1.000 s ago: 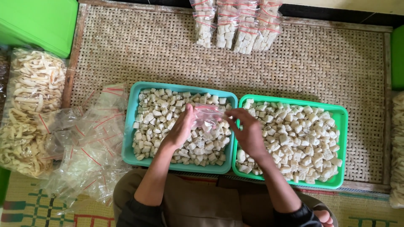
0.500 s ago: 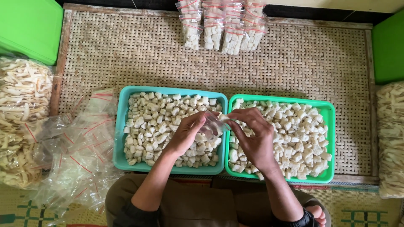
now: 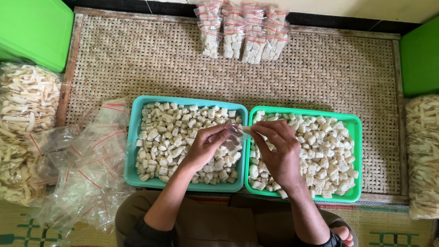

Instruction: The person sits on a woven mat and packs small white cubes from two trays into small clear plastic bags. They fill each bag, seal it, and place it in a row with other completed bags. The person repeats this process throughout the clip.

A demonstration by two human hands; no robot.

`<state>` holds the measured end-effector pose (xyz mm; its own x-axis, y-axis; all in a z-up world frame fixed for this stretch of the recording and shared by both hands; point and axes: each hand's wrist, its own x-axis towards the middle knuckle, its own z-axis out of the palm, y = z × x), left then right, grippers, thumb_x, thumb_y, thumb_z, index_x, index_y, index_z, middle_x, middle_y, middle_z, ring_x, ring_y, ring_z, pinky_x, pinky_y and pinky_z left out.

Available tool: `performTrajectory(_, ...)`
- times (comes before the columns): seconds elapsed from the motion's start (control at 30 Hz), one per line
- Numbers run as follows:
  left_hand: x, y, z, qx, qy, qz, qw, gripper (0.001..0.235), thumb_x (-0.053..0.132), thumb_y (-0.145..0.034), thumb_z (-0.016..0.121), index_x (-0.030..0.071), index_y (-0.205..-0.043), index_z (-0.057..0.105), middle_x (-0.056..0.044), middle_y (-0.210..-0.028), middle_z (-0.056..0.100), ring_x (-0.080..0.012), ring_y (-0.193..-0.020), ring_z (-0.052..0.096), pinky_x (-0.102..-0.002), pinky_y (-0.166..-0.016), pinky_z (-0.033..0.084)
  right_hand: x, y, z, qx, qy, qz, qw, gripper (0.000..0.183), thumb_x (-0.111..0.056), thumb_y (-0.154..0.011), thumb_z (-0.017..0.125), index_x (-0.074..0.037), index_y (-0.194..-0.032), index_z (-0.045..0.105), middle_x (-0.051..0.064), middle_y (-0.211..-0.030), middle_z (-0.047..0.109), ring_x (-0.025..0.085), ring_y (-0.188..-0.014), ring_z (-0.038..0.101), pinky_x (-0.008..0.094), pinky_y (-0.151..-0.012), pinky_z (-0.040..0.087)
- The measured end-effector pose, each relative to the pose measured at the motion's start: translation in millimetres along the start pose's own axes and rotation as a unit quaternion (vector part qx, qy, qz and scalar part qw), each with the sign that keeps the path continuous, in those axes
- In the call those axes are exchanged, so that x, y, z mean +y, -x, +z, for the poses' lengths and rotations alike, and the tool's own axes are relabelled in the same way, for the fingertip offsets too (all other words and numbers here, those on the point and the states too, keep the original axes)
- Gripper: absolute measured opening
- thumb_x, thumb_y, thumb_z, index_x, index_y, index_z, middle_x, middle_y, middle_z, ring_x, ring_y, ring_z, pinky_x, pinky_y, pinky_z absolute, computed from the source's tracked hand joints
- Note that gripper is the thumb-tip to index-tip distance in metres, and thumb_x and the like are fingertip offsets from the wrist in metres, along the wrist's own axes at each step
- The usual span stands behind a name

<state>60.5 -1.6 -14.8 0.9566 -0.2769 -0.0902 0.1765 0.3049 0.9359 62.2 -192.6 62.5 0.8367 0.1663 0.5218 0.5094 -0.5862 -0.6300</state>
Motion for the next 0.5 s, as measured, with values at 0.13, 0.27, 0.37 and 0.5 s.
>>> performTrajectory(0.13,9.1,1.0,3.2,-0.009,0.008,0.021,1.000,0.029,0.015,-0.102,0.063,0.006,-0.128,0.071,-0.024,-0.112,0.075,-0.0336,-0.104,0.071,-0.047,-0.099,0.051,-4.9,-3.2,-9.3,-0.001,-0.032,0.025,0.999,0.014,0.004,-0.087,0.079,-0.003,-0.099,0.078,0.013,-0.093,0.075,0.032,-0.085,0.074,0.040,-0.074,0.059)
performTrajectory(0.27,4.2,1.4,0.8,0.000,0.021,0.023,1.000,0.039,0.018,-0.101,0.065,0.005,-0.138,0.064,-0.021,-0.116,0.074,-0.0259,-0.110,0.069,-0.045,-0.102,0.051,-2.3,15.2,0.1,0.057,-0.170,0.158,0.971,0.010,0.004,-0.095,0.068,0.005,-0.105,0.069,0.020,-0.096,0.071,0.032,-0.084,0.073,0.041,-0.075,0.061)
performTrajectory(0.37,-8.9,-0.8,-4.0,-0.008,0.035,0.029,0.999,0.042,0.018,-0.103,0.062,0.005,-0.143,0.059,-0.021,-0.118,0.073,-0.0262,-0.108,0.069,-0.045,-0.104,0.050,-2.6,33.8,13.0,0.134,-0.326,0.268,0.896,0.012,0.000,-0.103,0.057,0.007,-0.112,0.061,0.022,-0.105,0.067,0.034,-0.098,0.073,0.044,-0.085,0.065)
performTrajectory(0.5,7.9,2.5,1.1,-0.026,0.029,0.042,0.998,0.046,0.024,-0.108,0.051,0.007,-0.150,0.051,-0.026,-0.120,0.070,-0.0299,-0.105,0.068,-0.049,-0.104,0.050,1.2,49.8,33.8,0.198,-0.395,0.286,0.850,0.011,-0.002,-0.107,0.050,0.004,-0.115,0.056,0.021,-0.114,0.065,0.036,-0.110,0.071,0.048,-0.095,0.064)
